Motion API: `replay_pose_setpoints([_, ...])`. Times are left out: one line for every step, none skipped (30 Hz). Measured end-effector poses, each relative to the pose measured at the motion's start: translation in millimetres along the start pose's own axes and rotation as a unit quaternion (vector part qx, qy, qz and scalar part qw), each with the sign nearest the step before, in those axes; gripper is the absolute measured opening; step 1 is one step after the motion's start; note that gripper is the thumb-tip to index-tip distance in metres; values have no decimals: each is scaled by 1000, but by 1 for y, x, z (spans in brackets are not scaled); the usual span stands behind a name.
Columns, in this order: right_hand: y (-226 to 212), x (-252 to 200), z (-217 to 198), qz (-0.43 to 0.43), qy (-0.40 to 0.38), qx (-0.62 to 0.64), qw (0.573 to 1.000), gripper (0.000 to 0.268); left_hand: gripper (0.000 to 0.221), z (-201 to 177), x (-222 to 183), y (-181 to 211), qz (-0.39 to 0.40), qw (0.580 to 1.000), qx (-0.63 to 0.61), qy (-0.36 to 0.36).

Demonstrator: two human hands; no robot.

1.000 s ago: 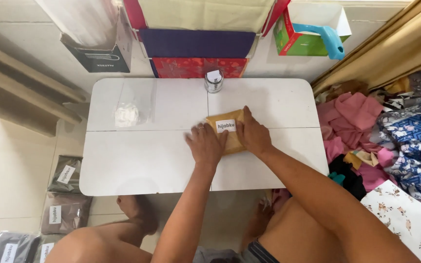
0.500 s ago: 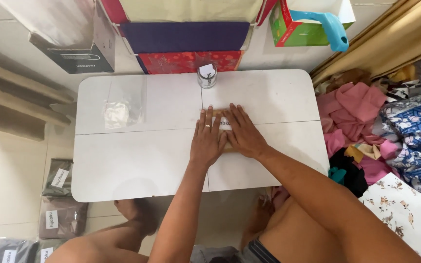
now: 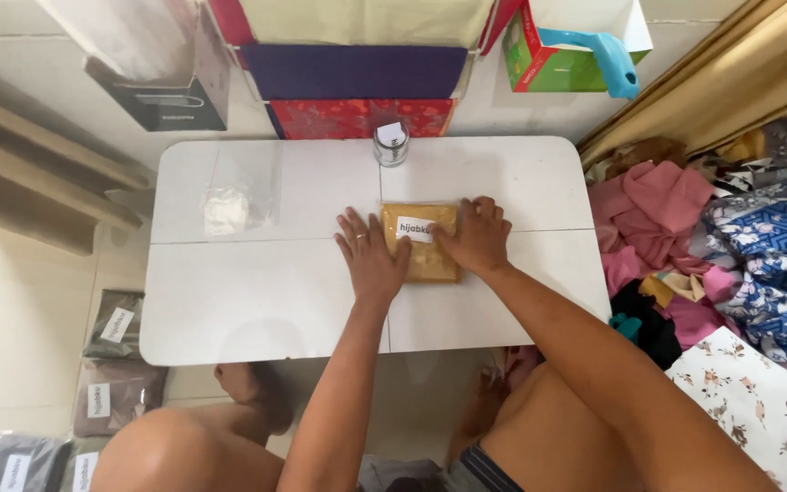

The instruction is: Preparing and packaging items for shipping by lint-rolling bags, folding hijabs, and placing them into plastic sleeves.

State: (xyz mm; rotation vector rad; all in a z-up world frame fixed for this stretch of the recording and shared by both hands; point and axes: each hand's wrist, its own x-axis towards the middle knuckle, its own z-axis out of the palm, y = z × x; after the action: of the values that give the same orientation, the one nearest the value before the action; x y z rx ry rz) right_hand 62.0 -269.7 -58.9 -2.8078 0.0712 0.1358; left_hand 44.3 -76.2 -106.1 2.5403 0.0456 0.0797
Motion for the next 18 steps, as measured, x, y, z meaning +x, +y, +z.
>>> replay_pose_setpoints([6, 4, 8, 45, -40, 11, 998, 86, 78, 8, 1, -5, -5, 1000, -19, 12])
replay_pose_setpoints([13, 11, 13, 28, -39, 14, 999, 86, 78, 14, 5, -3, -12, 999, -15, 26])
replay_pose_setpoints([19, 18, 18, 9, 8, 66, 998, 78, 70, 19, 8, -3, 2, 995, -89, 52])
replay_pose_setpoints([19, 24, 28, -19, 43, 120, 992, 72, 66, 20, 6, -10, 8, 984, -158, 84])
replay_pose_setpoints([16, 16, 19, -45, 33, 125, 991, 72, 66, 11, 1, -1, -9, 983, -149, 104])
replay_pose_setpoints([11, 14, 8, -47, 61, 213, 974, 67, 63, 1, 1, 6, -23, 959, -275, 64])
replay_pose_setpoints([5, 13, -2, -46, 83, 300, 949, 67, 62, -10, 2, 11, -29, 917, -398, 27])
replay_pose_setpoints([4, 16, -15, -75, 67, 303, 948, 67, 62, -32, 1, 25, -42, 917, -393, 57])
replay_pose_setpoints([2, 21, -29, -145, 116, 343, 921, 66, 61, -53, 1, 38, -39, 903, -421, 72])
replay_pose_setpoints([3, 27, -43, -208, 165, 383, 885, 66, 61, -73, 3, 52, -32, 889, -449, 84])
replay_pose_setpoints([-8, 22, -66, -231, 148, 389, 879, 66, 61, -108, -2, 71, -43, 888, -444, 111])
replay_pose_setpoints([-16, 14, -89, -250, 190, 405, 858, 63, 79, -142, -8, 92, -56, 885, -451, 100])
replay_pose_setpoints([-24, 9, -113, -265, 231, 423, 835, 60, 104, -176, -14, 113, -68, 881, -460, 88])
replay_pose_setpoints([-27, 9, -120, -282, 217, 428, 831, 60, 104, -208, -32, 124, -76, 879, -458, 109])
replay_pose_setpoints([-29, 10, -128, -213, 107, 515, 824, 46, 96, -239, -51, 136, -65, 883, -460, 67])
replay_pose_setpoints([-29, 11, -139, -136, -2, 583, 801, 53, 95, -269, -68, 153, -48, 886, -462, 21])
replay_pose_setpoints([-41, -1, -167, -149, -14, 582, 799, 53, 95, -297, -91, 156, -52, 885, -461, 39])
replay_pose_setpoints([-56, -14, -193, -84, -178, 728, 657, 43, 93, -324, -112, 160, -43, 883, -468, -7])
